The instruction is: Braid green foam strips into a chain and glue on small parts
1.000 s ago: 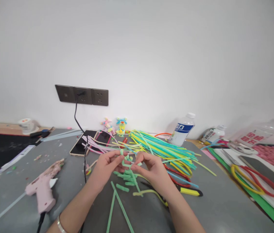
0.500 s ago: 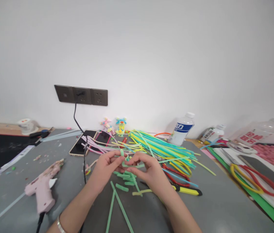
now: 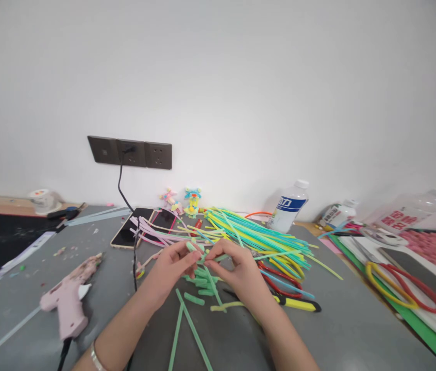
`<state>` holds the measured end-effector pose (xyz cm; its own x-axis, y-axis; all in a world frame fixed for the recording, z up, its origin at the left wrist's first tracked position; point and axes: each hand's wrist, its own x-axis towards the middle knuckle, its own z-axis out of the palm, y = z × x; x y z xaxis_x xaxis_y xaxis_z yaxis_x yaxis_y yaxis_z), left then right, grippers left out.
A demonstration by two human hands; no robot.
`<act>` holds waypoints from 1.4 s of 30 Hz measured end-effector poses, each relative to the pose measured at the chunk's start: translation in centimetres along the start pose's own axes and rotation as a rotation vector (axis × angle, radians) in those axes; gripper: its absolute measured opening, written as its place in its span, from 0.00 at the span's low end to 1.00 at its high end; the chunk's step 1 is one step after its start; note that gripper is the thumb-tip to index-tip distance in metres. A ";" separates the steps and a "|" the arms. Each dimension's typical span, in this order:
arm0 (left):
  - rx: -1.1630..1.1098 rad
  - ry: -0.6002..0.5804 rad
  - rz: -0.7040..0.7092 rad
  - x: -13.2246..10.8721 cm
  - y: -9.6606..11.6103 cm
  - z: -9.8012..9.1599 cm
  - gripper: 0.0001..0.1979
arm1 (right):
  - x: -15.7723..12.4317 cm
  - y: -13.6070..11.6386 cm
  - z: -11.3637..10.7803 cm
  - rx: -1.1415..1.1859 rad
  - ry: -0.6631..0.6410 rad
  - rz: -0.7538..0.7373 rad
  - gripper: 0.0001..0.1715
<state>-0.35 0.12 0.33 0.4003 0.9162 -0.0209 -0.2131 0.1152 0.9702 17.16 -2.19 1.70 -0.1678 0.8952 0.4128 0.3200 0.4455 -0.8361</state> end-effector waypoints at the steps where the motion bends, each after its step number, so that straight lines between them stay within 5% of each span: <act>1: 0.003 -0.008 -0.005 0.0 0.0 0.0 0.14 | 0.0 0.0 0.0 0.025 0.002 0.024 0.06; 8: -0.010 -0.042 -0.071 -0.3 0.4 0.5 0.16 | -0.2 -0.1 -0.1 0.282 0.066 0.138 0.12; 17: 0.088 -0.007 0.015 0.1 0.3 0.1 0.17 | -0.1 -0.2 0.0 0.378 -0.098 0.273 0.16; 28: 0.095 -0.037 0.030 -0.2 0.1 0.1 0.15 | -0.1 0.3 0.1 0.148 -0.001 0.144 0.10; 42: -0.208 -0.064 -0.138 -0.4 0.3 0.6 0.13 | -0.2 -0.1 0.5 0.041 0.014 -0.015 0.06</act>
<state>-0.03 -0.41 0.82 0.4922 0.8611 -0.1278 -0.3288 0.3198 0.8886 16.69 -2.46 1.55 -0.1587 0.8888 0.4300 0.2788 0.4581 -0.8440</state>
